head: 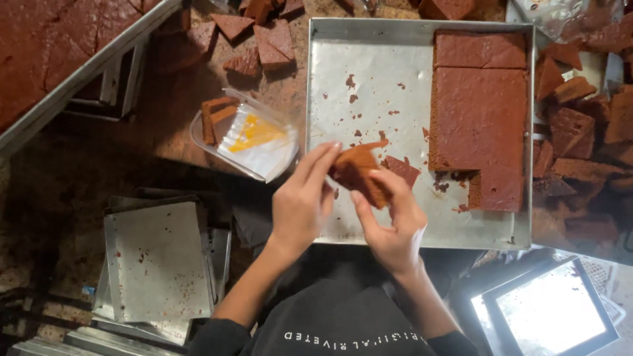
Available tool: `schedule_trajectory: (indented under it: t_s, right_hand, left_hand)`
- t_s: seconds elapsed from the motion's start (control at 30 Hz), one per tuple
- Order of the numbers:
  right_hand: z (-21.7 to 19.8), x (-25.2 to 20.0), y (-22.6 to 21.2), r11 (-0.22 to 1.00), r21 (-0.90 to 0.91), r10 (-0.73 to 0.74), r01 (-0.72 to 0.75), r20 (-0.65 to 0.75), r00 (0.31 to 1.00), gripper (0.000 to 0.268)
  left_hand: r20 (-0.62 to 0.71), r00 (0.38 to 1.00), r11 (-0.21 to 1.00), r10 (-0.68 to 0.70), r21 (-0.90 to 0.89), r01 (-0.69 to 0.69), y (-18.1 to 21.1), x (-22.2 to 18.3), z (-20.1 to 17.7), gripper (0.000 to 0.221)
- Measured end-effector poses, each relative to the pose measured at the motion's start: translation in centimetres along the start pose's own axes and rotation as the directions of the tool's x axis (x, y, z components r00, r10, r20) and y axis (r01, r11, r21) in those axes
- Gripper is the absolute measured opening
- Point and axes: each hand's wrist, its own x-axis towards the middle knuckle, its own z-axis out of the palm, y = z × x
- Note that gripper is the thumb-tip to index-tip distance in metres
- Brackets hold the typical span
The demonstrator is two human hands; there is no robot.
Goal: Packing triangular cake pieces from a metal tray into a plastic container
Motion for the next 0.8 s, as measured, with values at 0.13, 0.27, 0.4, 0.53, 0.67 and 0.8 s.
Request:
schedule_trajectory:
  t_s: [0.13,0.27,0.4,0.53,0.67,0.8]
  right_hand:
    - [-1.4,-0.1,-0.3,0.996,-0.042,-0.076,0.083,0.15,0.986,0.047]
    - [-2.9,0.3,1.1,0.985,-0.105,-0.084,0.139,0.412,0.907,0.046]
    - [-3.2,0.2,2.7,0.974,-0.199,-0.037,0.107,0.328,0.944,0.03]
    - [-2.7,0.6,2.6,0.985,-0.173,0.027,0.007,0.195,0.98,0.022]
    - [-3.2,0.6,4.7,0.969,0.087,0.231,-0.231,0.02,0.973,0.032]
    - [-3.5,2.8,2.1,0.967,0.006,0.231,-0.255,0.41,0.883,0.046]
  left_hand:
    - [0.005,1.0,0.999,0.014,-0.044,-0.014,0.9,-0.1,1.5,0.068]
    - [0.061,0.997,0.999,0.037,-0.039,-0.034,2.0,0.1,2.0,0.069]
    - [0.067,0.995,0.995,0.077,-0.067,-0.073,3.6,0.3,2.0,0.062]
    - [0.04,0.994,0.995,0.104,-0.015,-0.103,4.8,-0.3,2.2,0.057]
    - [-0.022,0.989,0.933,0.144,-0.331,-0.144,6.8,-1.0,1.7,0.041]
    - [0.248,0.94,0.849,0.235,-0.523,-0.075,6.0,-3.4,0.0,0.068]
